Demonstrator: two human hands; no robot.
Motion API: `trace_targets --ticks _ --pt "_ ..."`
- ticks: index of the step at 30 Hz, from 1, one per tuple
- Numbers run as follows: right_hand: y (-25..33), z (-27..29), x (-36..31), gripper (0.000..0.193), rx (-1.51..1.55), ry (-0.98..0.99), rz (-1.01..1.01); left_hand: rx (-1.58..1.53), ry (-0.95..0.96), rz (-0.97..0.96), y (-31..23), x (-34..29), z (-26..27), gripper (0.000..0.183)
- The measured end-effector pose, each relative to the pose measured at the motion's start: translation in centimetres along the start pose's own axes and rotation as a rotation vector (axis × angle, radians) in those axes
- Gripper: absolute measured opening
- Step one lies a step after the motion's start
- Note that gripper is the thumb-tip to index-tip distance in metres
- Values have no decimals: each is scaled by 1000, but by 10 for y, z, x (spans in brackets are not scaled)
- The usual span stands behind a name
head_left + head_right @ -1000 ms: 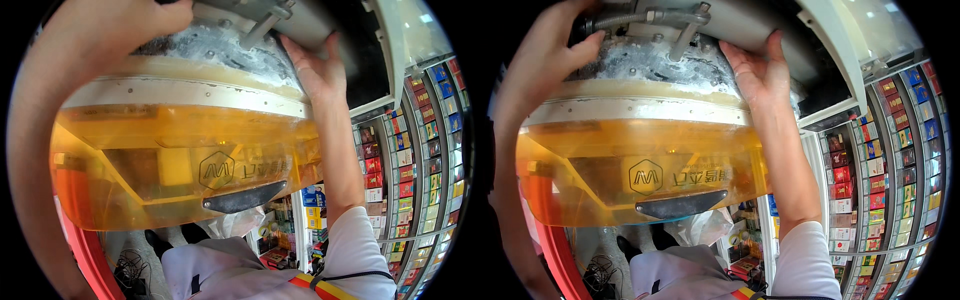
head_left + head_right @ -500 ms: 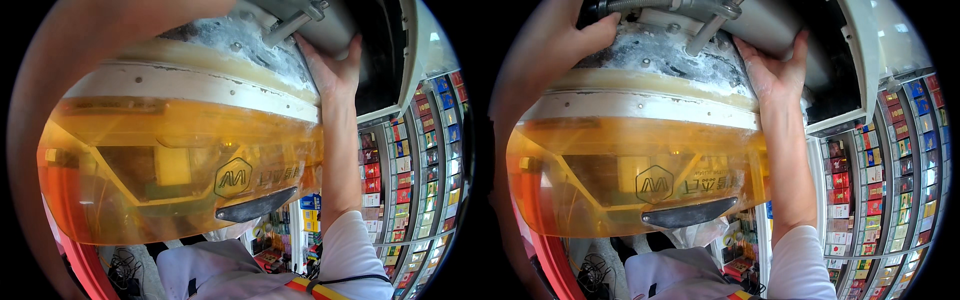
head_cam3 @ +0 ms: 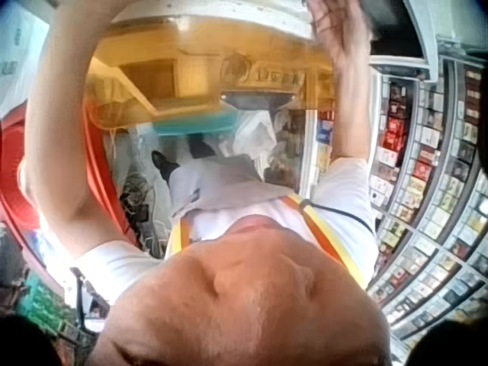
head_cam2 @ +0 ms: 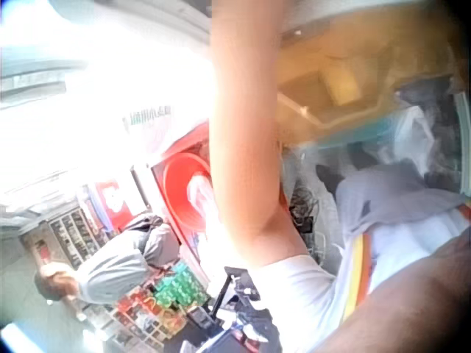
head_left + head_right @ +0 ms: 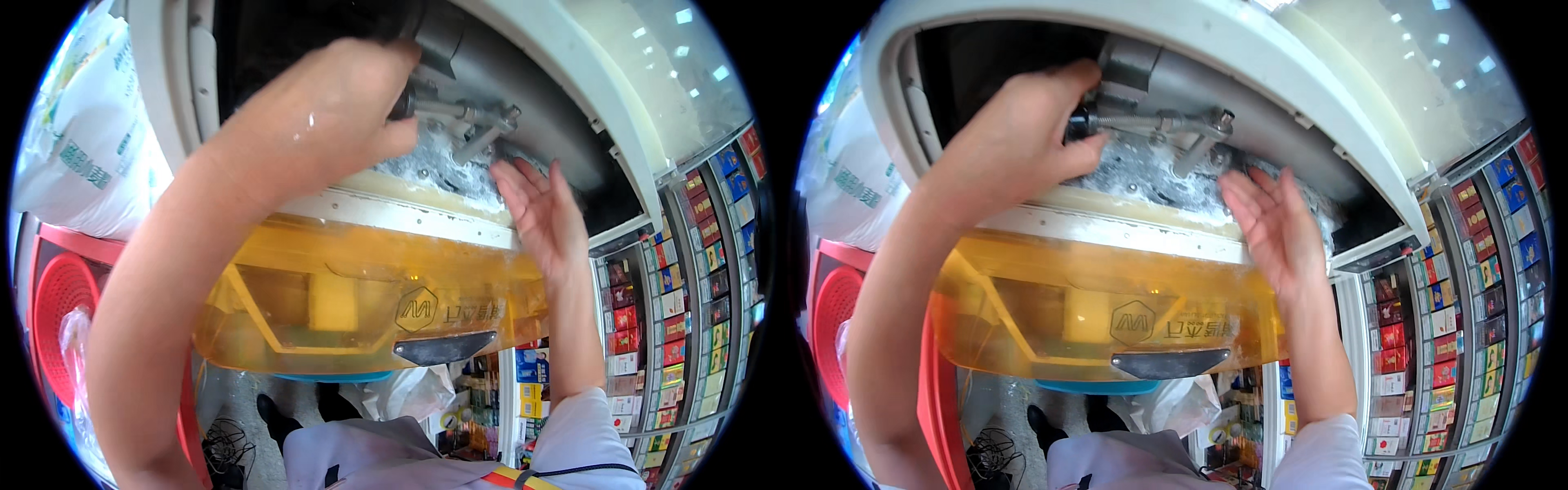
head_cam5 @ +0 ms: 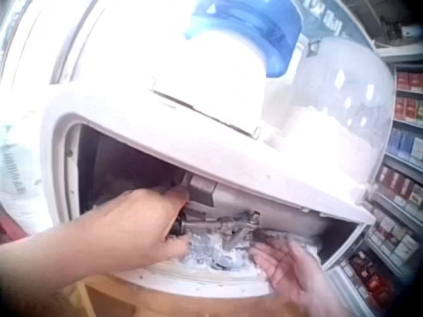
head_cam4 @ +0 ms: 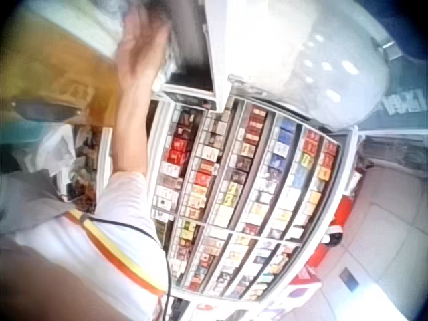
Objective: The person repairs a commercial ice machine in a convenience store. They remove the top cover, scrape ice from the internal components, and then reassemble the unit. The person also handles a customer transaction at the checkout counter, typing on a keyboard and processing cash payment.
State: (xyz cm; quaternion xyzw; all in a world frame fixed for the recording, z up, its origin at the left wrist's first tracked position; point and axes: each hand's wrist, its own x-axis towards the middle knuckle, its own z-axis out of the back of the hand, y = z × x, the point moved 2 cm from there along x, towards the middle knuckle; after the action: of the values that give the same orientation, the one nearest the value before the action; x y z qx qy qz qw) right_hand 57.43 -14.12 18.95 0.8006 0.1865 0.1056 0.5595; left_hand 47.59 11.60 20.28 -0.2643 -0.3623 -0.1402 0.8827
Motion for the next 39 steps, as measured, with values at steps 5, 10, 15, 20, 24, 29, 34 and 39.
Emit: trace_targets --ticks 5,10,15,20,24,29,34,39 --pt "-3 -34 5 41 -536 96 234 84 -69 67 -8 -9 8 34" --pt "-10 -53 22 23 -630 181 295 118 -99 176 -19 -13 8 30" --pt "-17 -42 40 16 -458 226 345 56 -34 299 -31 -20 4 27" --pt "-18 -43 38 17 -448 187 385 227 -137 207 -30 -20 6 28" --pt "-16 -43 36 18 -490 181 370 315 -105 157 -23 -7 12 30" --pt "-15 -38 35 19 -515 195 365 302 0 106 -22 6 17 33" --pt "-18 -38 36 18 -522 187 373 414 -1 69 -26 8 9 30" --pt "-16 -40 33 18 -490 188 378 117 151 316 -26 15 12 32"
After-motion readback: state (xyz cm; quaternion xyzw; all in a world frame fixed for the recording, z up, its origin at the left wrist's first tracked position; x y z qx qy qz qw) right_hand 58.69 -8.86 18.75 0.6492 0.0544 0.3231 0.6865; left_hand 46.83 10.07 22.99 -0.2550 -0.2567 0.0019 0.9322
